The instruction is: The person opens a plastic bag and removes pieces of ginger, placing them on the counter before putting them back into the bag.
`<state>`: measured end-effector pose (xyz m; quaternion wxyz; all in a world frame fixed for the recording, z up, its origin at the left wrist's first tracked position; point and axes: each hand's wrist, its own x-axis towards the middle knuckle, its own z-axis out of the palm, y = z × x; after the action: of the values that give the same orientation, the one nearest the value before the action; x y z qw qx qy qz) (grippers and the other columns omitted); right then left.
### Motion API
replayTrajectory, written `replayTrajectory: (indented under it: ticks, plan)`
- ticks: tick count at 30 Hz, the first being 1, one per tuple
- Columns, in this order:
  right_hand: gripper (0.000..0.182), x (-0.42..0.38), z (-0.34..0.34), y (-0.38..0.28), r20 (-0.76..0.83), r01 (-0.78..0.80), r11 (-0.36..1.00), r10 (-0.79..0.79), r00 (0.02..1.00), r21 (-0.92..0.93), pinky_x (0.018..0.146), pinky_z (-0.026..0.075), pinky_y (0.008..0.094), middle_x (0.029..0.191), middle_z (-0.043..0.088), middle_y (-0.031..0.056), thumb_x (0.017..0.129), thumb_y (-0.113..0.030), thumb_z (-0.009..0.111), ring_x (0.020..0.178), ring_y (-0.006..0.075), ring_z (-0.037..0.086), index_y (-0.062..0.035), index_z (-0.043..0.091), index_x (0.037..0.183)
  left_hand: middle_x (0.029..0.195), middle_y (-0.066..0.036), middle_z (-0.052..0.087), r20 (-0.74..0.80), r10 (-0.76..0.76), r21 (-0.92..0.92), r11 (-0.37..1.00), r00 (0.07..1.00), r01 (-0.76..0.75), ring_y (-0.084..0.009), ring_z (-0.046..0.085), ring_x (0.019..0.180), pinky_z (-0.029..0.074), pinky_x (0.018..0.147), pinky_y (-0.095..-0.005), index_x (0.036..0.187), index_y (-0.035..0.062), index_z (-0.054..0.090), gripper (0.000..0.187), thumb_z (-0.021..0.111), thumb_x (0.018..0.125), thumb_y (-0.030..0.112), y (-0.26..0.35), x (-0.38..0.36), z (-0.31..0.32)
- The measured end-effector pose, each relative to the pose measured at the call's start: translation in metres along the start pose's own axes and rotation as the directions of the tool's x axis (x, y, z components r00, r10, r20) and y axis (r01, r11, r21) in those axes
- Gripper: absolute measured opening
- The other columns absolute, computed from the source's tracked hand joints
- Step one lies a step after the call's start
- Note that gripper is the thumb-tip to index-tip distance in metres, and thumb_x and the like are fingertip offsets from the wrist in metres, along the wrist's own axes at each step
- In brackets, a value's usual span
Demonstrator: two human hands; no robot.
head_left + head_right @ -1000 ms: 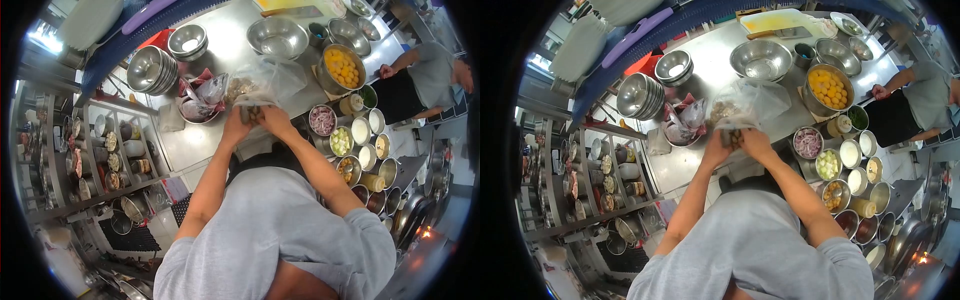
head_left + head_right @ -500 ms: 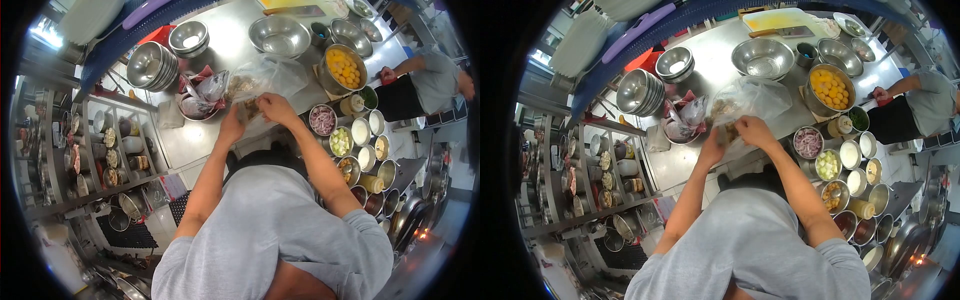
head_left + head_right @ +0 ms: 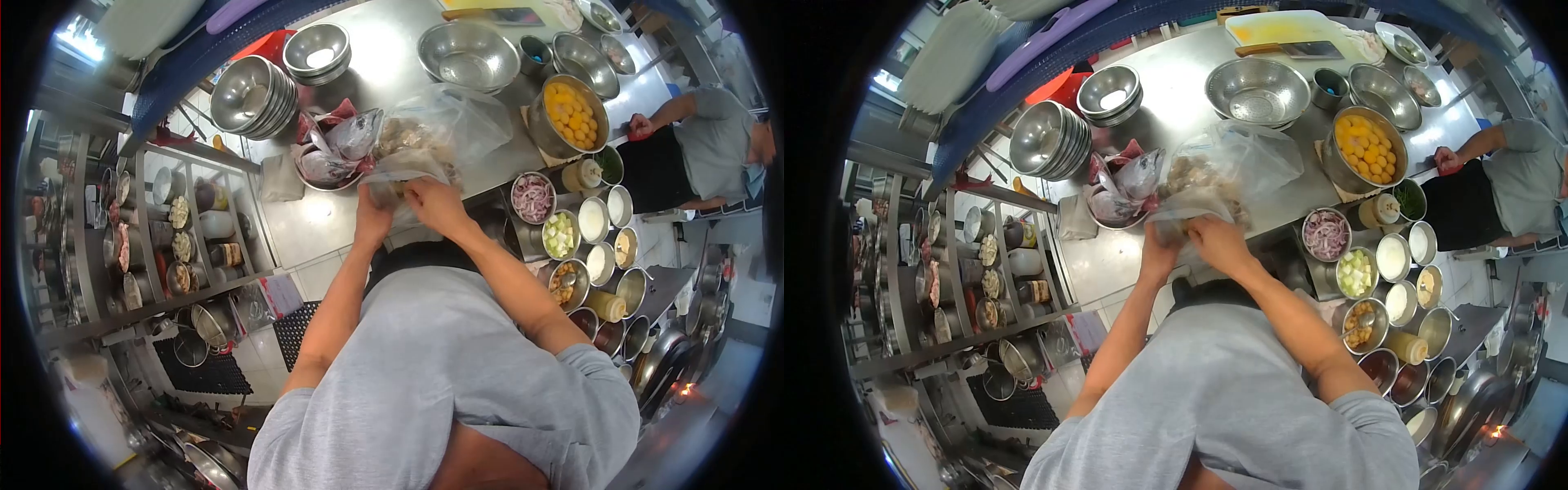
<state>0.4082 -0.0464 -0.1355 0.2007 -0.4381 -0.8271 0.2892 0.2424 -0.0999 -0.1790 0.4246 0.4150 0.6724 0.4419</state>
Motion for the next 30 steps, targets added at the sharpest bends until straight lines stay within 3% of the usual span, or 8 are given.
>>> replayTrajectory:
  ticks: [5, 7, 9, 13, 16, 26, 29, 30]
  plan:
    - [0.028, 0.002, 0.007, 0.005, 0.010, -0.159, 0.984, 0.158, 0.987, 0.083, 0.078, 0.051, 0.0462, 0.103, 0.064, 0.0133, 0.085, -0.020, 0.060, 0.092, 0.0351, 0.063, -0.0104, 0.063, 0.111, 0.128, -0.017, 0.052, -0.046, -0.160, -0.118, 0.981, 0.986, 0.154, -0.0240, 0.052, 0.114, 0.045, 0.095, -0.0325, 0.140, -0.0021, 0.031, 0.069, 0.064, 0.079, 0.000, -0.018, 0.001, 0.003]
    - [0.034, 0.003, -0.001, -0.001, 0.066, -0.180, 0.983, 0.183, 0.981, -0.046, 0.079, 0.051, 0.0479, 0.105, 0.062, 0.0150, 0.083, -0.023, 0.063, 0.091, 0.0379, 0.063, -0.0118, 0.060, 0.115, 0.127, -0.018, 0.052, -0.035, -0.187, -0.132, 0.975, 0.982, 0.181, -0.0242, 0.052, 0.115, 0.045, 0.095, -0.0327, 0.141, -0.0035, 0.029, 0.070, 0.063, 0.080, 0.000, -0.018, 0.000, 0.005]
    - [0.033, 0.005, -0.007, -0.006, 0.092, -0.171, 0.982, 0.178, 0.980, -0.081, 0.079, 0.051, 0.0489, 0.104, 0.061, 0.0154, 0.082, -0.023, 0.065, 0.092, 0.0386, 0.062, -0.0120, 0.059, 0.113, 0.125, -0.017, 0.052, -0.071, 0.015, 0.167, 0.986, 0.997, -0.003, -0.0232, 0.052, 0.114, 0.045, 0.093, -0.0330, 0.137, -0.0014, 0.034, 0.065, 0.062, 0.079, -0.001, -0.030, 0.005, 0.009]
    - [0.039, 0.012, -0.004, 0.002, 0.141, -0.144, 0.984, 0.158, 0.977, -0.100, 0.083, 0.050, 0.0450, 0.104, 0.059, 0.0179, 0.078, -0.025, 0.069, 0.096, 0.0360, 0.062, -0.0134, 0.060, 0.115, 0.122, -0.016, 0.053, -0.033, 0.029, 0.170, 0.985, 0.999, -0.023, -0.0231, 0.052, 0.112, 0.045, 0.091, -0.0331, 0.132, 0.0007, 0.038, 0.058, 0.060, 0.078, -0.004, -0.017, 0.005, 0.003]
    - [0.040, 0.020, -0.012, -0.002, 0.181, -0.210, 0.972, 0.189, 0.965, 0.102, 0.086, 0.049, 0.0431, 0.101, 0.061, 0.0176, 0.077, -0.025, 0.070, 0.096, 0.0348, 0.062, -0.0107, 0.062, 0.113, 0.118, -0.014, 0.054, -0.016, -0.005, -0.029, 1.000, 1.000, 0.004, -0.0237, 0.053, 0.109, 0.046, 0.089, -0.0332, 0.127, 0.0023, 0.040, 0.056, 0.059, 0.075, -0.006, -0.002, 0.003, 0.001]
    - [0.055, 0.019, 0.004, 0.020, 0.172, -0.060, 0.985, 0.032, 0.985, 0.160, 0.092, 0.047, 0.0396, 0.111, 0.063, 0.0182, 0.074, -0.029, 0.076, 0.105, 0.0362, 0.059, -0.0138, 0.060, 0.124, 0.127, -0.013, 0.048, 0.060, -0.092, -0.565, 0.818, 0.994, 0.109, -0.0226, 0.051, 0.117, 0.049, 0.089, -0.0332, 0.135, 0.0037, 0.037, 0.063, 0.054, 0.076, -0.012, -0.008, 0.005, 0.004]
    - [0.057, 0.017, -0.012, 0.027, 0.084, -0.022, 0.946, -0.005, 0.996, 0.322, 0.073, 0.052, 0.0350, 0.103, 0.066, 0.0145, 0.074, -0.028, 0.078, 0.086, 0.0280, 0.065, -0.0110, 0.060, 0.125, 0.133, -0.015, 0.045, 0.073, -0.101, -0.548, 0.827, 0.992, 0.125, -0.0239, 0.049, 0.121, 0.048, 0.092, -0.0336, 0.139, 0.0026, 0.033, 0.065, 0.054, 0.079, -0.010, -0.002, 0.005, 0.003]
    - [0.056, 0.015, -0.027, 0.021, 0.219, -0.258, 0.807, 0.163, 0.962, 0.531, 0.060, 0.048, 0.0301, 0.099, 0.066, 0.0113, 0.076, -0.026, 0.078, 0.074, 0.0212, 0.062, -0.0098, 0.059, 0.127, 0.137, -0.017, 0.044, 0.066, -0.141, -0.456, 0.876, 0.988, 0.155, -0.0245, 0.047, 0.123, 0.047, 0.093, -0.0337, 0.142, 0.0016, 0.031, 0.067, 0.054, 0.079, -0.008, 0.000, 0.004, 0.003]
